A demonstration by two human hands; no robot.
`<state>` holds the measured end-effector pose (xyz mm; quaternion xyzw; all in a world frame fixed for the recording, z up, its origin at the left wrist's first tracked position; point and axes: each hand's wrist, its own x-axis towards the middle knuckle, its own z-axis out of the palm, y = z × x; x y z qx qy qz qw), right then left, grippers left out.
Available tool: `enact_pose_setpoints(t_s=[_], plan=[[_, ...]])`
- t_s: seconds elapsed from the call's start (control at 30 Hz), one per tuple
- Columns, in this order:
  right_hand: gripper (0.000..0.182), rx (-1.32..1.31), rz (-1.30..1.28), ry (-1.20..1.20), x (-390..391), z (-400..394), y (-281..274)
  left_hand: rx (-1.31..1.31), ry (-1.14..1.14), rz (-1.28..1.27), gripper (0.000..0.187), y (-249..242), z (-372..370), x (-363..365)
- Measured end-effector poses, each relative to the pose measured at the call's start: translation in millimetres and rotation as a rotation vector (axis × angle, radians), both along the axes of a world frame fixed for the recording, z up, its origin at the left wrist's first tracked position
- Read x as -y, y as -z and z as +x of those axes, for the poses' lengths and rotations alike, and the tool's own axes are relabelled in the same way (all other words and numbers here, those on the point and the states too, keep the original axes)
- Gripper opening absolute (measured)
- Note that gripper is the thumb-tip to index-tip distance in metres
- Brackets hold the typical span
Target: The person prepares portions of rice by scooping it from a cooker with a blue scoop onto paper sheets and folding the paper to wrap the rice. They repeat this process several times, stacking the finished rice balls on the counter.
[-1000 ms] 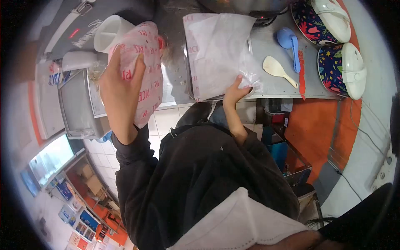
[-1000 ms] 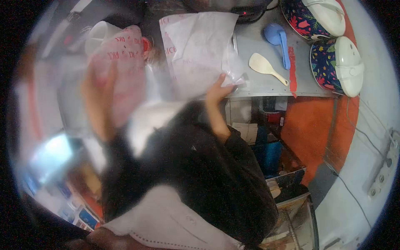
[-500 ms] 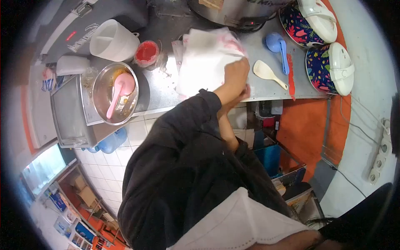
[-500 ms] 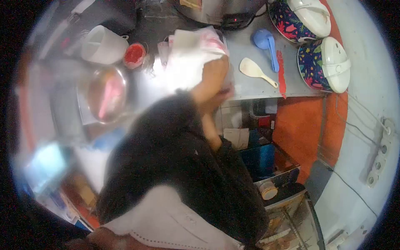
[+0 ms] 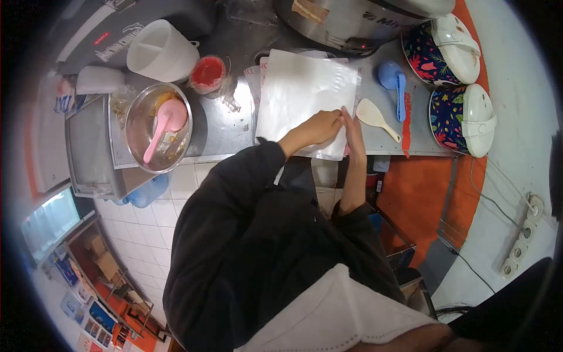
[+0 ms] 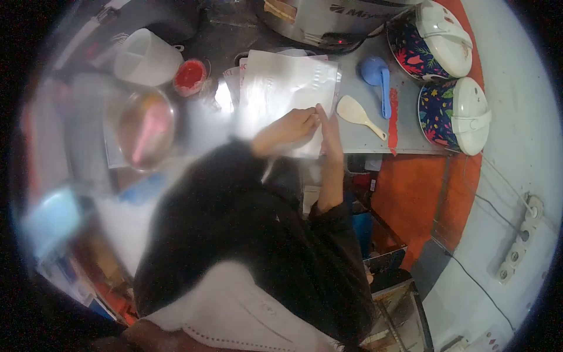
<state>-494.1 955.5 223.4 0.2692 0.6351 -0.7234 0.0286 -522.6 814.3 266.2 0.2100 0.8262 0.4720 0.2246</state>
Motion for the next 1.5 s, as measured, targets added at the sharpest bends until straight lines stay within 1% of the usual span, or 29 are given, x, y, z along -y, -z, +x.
enact_pose_setpoints(t_s=[0.07, 0.1, 0.17, 0.2, 0.23, 0.27, 0.33, 0.4, 0.47, 0.53, 0.57, 0.6, 0.63, 0.7, 0.73, 0.8, 0.87, 0.9, 0.93, 0.97, 1.07, 1.13, 1.27, 1.3, 1.33, 1.4, 1.43, 1.47, 1.5], plan=[[0.056, -0.015, 0.359, -0.350, -21.0, -8.4, 18.6, 0.074, -0.054, 0.132, 0.024, -14.7, 10.0, 24.5], [0.049, -0.082, 0.456, -0.356, -25.7, -10.2, 23.4, 0.074, -0.059, 0.129, 0.024, -8.1, 10.4, 38.9], [0.047, 0.006, 0.518, -0.378, -20.7, -15.1, -8.5, 0.161, -0.323, 0.305, 0.021, 12.1, 12.5, 70.0], [0.045, 0.094, 0.584, -0.396, -17.2, -16.8, -31.1, 0.215, -0.477, 0.263, 0.016, 15.4, 9.6, 82.7], [0.041, 0.020, 0.449, -0.334, -10.9, -16.1, -47.5, 0.104, -0.584, 0.291, 0.017, 28.9, 5.0, 95.4], [0.041, 0.020, 0.453, -0.341, -11.0, -16.2, -48.0, 0.106, -0.591, 0.294, 0.017, 42.5, 2.2, 103.0], [0.039, -0.153, 0.502, -0.333, -16.4, -21.8, -52.2, 0.084, -0.789, 0.185, 0.022, 50.4, -7.4, 110.8], [0.039, -0.153, 0.597, -0.363, -22.7, -20.3, -73.0, 0.103, -0.786, 0.137, 0.025, 72.0, -17.5, 110.6], [0.039, 0.043, 0.549, -0.355, -24.9, -13.6, -112.6, -0.236, -0.710, -0.075, 0.027, 81.2, -23.2, 105.3], [0.037, -0.116, 0.503, -0.277, -31.2, -3.0, -133.3, -0.151, -0.710, -0.028, 0.031, 65.9, -28.3, 107.0], [0.033, -0.187, 0.420, -0.212, -30.2, 2.3, -144.8, 0.003, -0.687, 0.034, 0.040, 50.7, -29.5, 108.0], [0.033, -0.191, 0.426, -0.218, -32.7, 6.0, -153.9, 0.155, -0.660, 0.097, 0.049, 38.9, -28.0, 107.3], [0.033, -0.156, 0.347, -0.223, -38.5, 9.8, -161.8, 0.155, -0.664, 0.103, 0.049, 38.2, -22.8, 104.3], [0.032, -0.114, 0.208, -0.277, -47.7, 15.3, -168.8, 0.439, -0.477, 0.628, 0.077, 40.1, -7.3, 95.8], [0.032, -0.110, 0.209, -0.284, -50.0, 16.7, -165.5, 0.442, -0.484, 0.631, 0.077, 43.5, 5.2, 86.6], [0.033, -0.055, 0.026, -0.366, -53.4, 15.5, -154.5, 0.785, -0.335, 0.932, 0.096, 51.5, 25.0, 62.5], [0.037, -0.087, -0.041, -0.349, -21.8, 12.5, -175.2, 0.664, -0.296, 0.854, 0.106, 71.3, 35.3, 44.7], [0.038, -0.071, -0.209, -0.289, -3.0, 12.2, -192.8, 0.661, -0.357, 1.006, 0.095, 86.0, 43.6, 33.4], [0.039, -0.053, -0.375, -0.227, 4.6, 11.4, -201.8, 0.636, -0.411, 0.901, 0.085, 67.7, 41.3, 39.3], [0.039, -0.055, -0.376, -0.230, 1.9, 8.8, -200.6, 0.610, -0.486, 0.761, 0.075, 48.5, 40.0, 47.7], [0.040, 0.014, -0.303, -0.324, -11.9, -10.9, -179.4, 0.544, -0.678, 0.372, 0.047, -39.2, 29.0, 86.6], [0.036, 0.038, -0.131, -0.369, -27.1, -33.4, -139.5, 0.528, -0.769, 0.187, 0.033, -70.9, 17.0, 108.1], [0.036, -0.011, 0.415, -0.654, -44.9, -76.7, -37.5, 0.361, -0.746, 0.259, 0.029, 10.0, 5.7, 129.0], [0.039, -0.172, 0.489, -0.749, -50.1, -81.6, -5.3, 0.268, -0.717, 0.030, 0.030, 19.4, 1.6, 129.2], [0.040, -0.137, 0.569, -0.777, -44.7, -80.9, -11.2, 0.176, -0.681, -0.200, 0.031, 28.5, -0.1, 128.1], [0.044, -0.105, 0.769, -0.640, -39.1, -75.2, -0.7, 0.070, -0.717, -0.125, 0.034, 41.4, 8.6, 122.2], [0.044, -0.097, 0.764, -0.637, -32.4, -67.4, -9.8, -0.039, -0.740, -0.299, 0.036, 42.5, 13.9, 117.2], [0.047, -0.189, 0.980, -0.617, -27.2, -61.9, -21.1, -0.157, -0.759, -0.468, 0.038, 43.4, 14.5, 113.2], [0.051, -0.283, 1.195, -0.588, -23.7, -59.8, -29.5, -0.161, -0.752, -0.467, 0.038, 42.3, 13.2, 112.2]])
